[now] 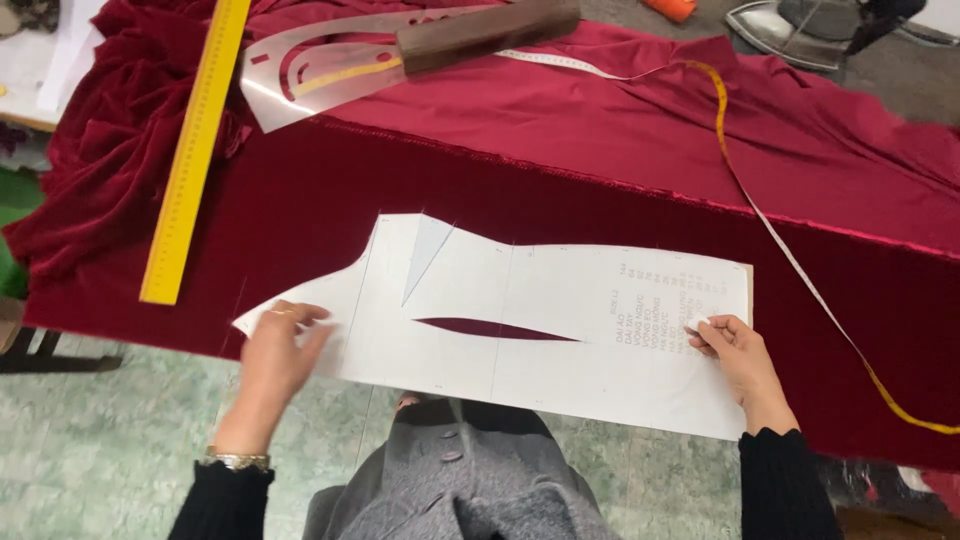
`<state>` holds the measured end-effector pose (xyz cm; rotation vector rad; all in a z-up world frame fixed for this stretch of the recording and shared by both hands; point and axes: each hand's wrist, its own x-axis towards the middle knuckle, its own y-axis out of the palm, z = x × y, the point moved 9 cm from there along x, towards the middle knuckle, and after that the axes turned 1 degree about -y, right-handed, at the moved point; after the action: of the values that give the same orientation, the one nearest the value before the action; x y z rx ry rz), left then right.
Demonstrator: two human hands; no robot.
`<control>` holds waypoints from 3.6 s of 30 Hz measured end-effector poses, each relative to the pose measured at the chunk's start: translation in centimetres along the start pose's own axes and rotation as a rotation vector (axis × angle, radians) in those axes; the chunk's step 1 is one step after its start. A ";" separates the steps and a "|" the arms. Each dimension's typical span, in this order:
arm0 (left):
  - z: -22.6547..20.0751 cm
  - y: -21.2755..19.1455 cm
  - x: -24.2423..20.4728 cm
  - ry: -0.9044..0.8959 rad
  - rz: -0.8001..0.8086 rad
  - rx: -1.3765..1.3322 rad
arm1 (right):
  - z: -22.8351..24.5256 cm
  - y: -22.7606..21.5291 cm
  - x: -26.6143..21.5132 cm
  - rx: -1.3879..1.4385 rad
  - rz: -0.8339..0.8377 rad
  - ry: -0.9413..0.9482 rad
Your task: The person marks a white paper pattern placed on a red fabric using a piece of chalk and a yellow ruler. They align the ruler along the pattern's edges and draw lines, occasionally adjusting the pattern and using a wooden weight to hold it in place.
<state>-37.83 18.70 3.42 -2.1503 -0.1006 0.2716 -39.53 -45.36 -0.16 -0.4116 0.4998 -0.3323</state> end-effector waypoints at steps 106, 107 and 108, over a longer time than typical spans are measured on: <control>-3.5 6.8 1.3 -0.178 0.368 0.039 | 11.2 17.9 -7.6 0.053 0.254 -0.112; -3.4 6.9 1.4 -0.179 0.369 0.039 | 11.3 18.0 -7.6 0.053 0.254 -0.111; -3.3 6.9 1.4 -0.172 0.368 0.043 | 11.3 18.0 -7.6 0.055 0.255 -0.106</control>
<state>-35.95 12.39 -0.75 -2.0898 0.2034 0.6656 -36.27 -23.37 3.65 -0.3058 0.4327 -0.0778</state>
